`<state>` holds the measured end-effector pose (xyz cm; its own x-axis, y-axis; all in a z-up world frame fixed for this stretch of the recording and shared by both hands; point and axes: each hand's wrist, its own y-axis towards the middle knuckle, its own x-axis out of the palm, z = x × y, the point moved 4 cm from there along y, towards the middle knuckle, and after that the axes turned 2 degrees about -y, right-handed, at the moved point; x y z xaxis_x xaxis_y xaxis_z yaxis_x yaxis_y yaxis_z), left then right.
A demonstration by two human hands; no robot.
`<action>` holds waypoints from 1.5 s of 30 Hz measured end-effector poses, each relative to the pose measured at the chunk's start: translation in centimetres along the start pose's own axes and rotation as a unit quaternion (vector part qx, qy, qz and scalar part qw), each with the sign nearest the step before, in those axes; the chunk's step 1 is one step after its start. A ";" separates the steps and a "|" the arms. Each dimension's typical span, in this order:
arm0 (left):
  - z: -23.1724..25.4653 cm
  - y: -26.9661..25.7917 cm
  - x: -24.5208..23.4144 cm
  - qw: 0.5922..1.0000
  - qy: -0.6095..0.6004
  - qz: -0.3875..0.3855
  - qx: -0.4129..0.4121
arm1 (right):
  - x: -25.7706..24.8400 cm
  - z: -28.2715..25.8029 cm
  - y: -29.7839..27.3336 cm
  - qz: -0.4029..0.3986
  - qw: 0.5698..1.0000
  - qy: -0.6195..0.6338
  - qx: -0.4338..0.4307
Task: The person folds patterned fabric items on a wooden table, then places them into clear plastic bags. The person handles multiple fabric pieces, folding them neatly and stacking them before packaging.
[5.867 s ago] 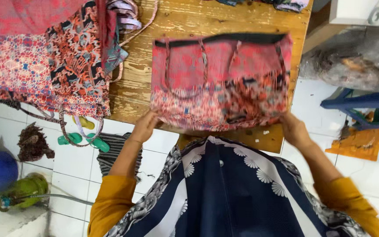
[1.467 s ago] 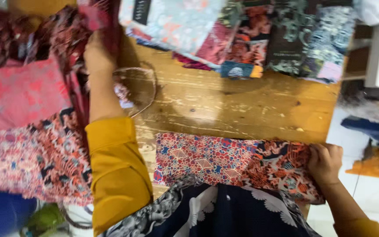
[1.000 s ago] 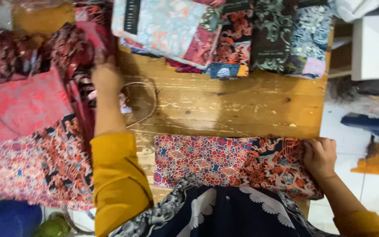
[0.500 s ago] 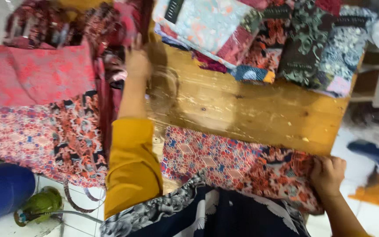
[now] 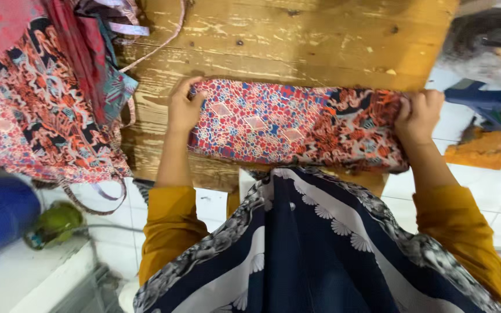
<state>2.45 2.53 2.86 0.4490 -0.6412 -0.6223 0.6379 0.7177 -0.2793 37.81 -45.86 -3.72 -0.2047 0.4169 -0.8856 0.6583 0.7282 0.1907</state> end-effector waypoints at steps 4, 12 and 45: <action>1.1 1.1 0.0 0.997 0.048 0.025 0.047 | 0.8 0.5 0.3 -0.003 1.000 0.005 -0.009; 7.0 -7.3 5.9 0.948 0.247 0.011 0.199 | -3.4 -3.9 2.8 -0.113 0.991 -0.033 0.066; 1.6 -4.6 8.5 0.932 0.339 -0.097 0.081 | 0.7 -10.1 -0.3 -0.160 0.982 -0.078 0.059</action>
<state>4.34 -6.65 0.06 -0.1484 -0.3951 -0.9066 0.7768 0.5208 -0.3541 30.17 -40.32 -0.11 -0.3073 0.0831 -0.9480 0.6596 0.7366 -0.1492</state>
